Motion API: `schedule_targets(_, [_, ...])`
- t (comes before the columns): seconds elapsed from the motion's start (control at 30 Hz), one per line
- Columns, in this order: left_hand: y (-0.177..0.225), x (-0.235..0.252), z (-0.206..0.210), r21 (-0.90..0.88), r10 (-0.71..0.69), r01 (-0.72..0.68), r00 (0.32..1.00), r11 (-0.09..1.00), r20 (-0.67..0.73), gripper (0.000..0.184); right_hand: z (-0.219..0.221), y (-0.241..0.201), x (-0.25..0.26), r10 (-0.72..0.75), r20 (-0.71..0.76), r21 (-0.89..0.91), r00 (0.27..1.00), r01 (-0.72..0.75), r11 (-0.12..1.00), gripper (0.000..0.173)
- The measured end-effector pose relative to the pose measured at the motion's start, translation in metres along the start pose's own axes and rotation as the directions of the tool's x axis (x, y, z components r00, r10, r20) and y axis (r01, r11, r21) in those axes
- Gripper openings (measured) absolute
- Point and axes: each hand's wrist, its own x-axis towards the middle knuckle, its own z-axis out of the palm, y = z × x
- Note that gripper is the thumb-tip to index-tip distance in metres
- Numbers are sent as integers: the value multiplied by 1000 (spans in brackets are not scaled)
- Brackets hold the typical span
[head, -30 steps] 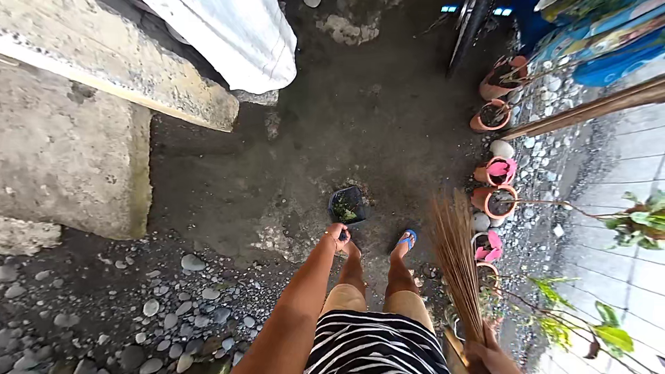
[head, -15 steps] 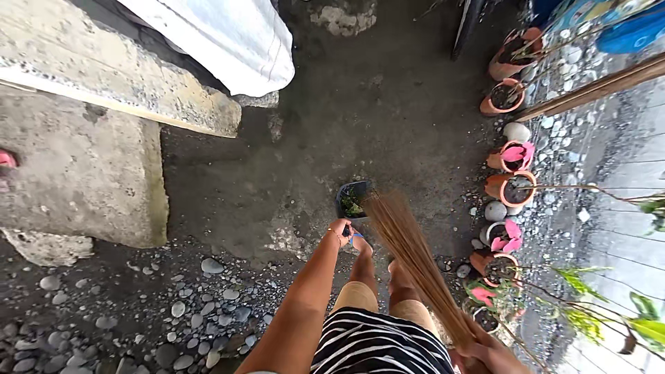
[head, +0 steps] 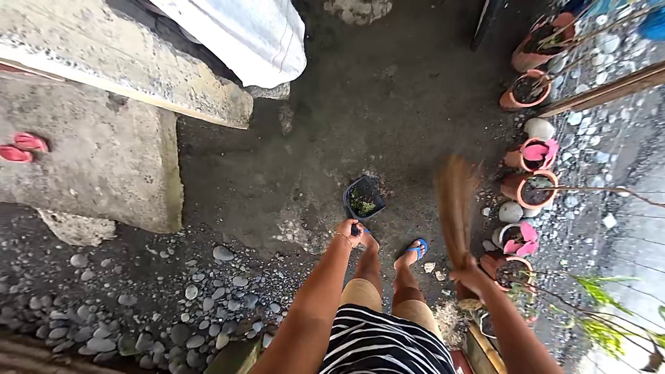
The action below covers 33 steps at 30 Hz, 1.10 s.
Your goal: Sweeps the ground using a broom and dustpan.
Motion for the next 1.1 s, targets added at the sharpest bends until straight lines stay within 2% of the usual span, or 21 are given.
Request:
schedule_targets(0.1, [-2,3,2,-51,-1,1,1000,999,-9,9,44,1,-25,42,238,-168,970,-2,986,111])
schedule_targets(0.17, [-1,3,3,-69,-2,2,1000,998,-8,9,50,9,-57,59,293,-203,954,2,979,110])
schedule_targets(0.3, [0,-1,-3,-105,-10,12,1000,994,22,8,6,18,-124,16,206,-231,978,33,972,113])
schedule_targets(0.4, [3,-8,-17,-192,-27,37,998,981,58,8,-40,17,-149,-59,126,-167,990,80,983,114])
schedule_targets(0.5, [9,-16,-30,-252,-23,37,998,967,60,8,-75,-3,-122,-129,-16,-178,991,124,976,113])
schedule_targets(0.57, [15,-18,-38,-281,-23,38,998,959,58,9,-86,-37,-85,-150,-117,-196,982,125,973,111])
schedule_targets(0.67, [26,-13,-47,-303,-18,32,999,953,49,12,-79,-105,-24,-151,-201,-241,968,101,965,109])
schedule_targets(0.73, [31,-8,-48,-320,-14,25,999,947,38,12,-58,-141,9,-133,-202,-356,970,54,933,111])
schedule_targets(0.83, [37,-6,-42,-315,-2,6,1000,949,13,9,-7,-146,35,-87,-49,-588,995,41,808,112])
schedule_targets(0.9, [42,-5,-37,-311,5,-4,1000,950,4,9,28,-121,29,-55,127,-663,990,126,738,109])
schedule_targets(0.97, [44,-2,-36,-314,9,-10,1000,949,-4,8,51,-89,4,2,262,-672,965,181,718,109])
schedule_targets(1.03, [47,0,-35,-318,8,-10,1000,948,-6,8,53,-72,-37,68,313,-670,947,169,722,111])
schedule_targets(1.1, [48,1,-33,-321,8,-7,1000,947,0,8,33,-58,-73,78,280,-638,957,125,759,113])
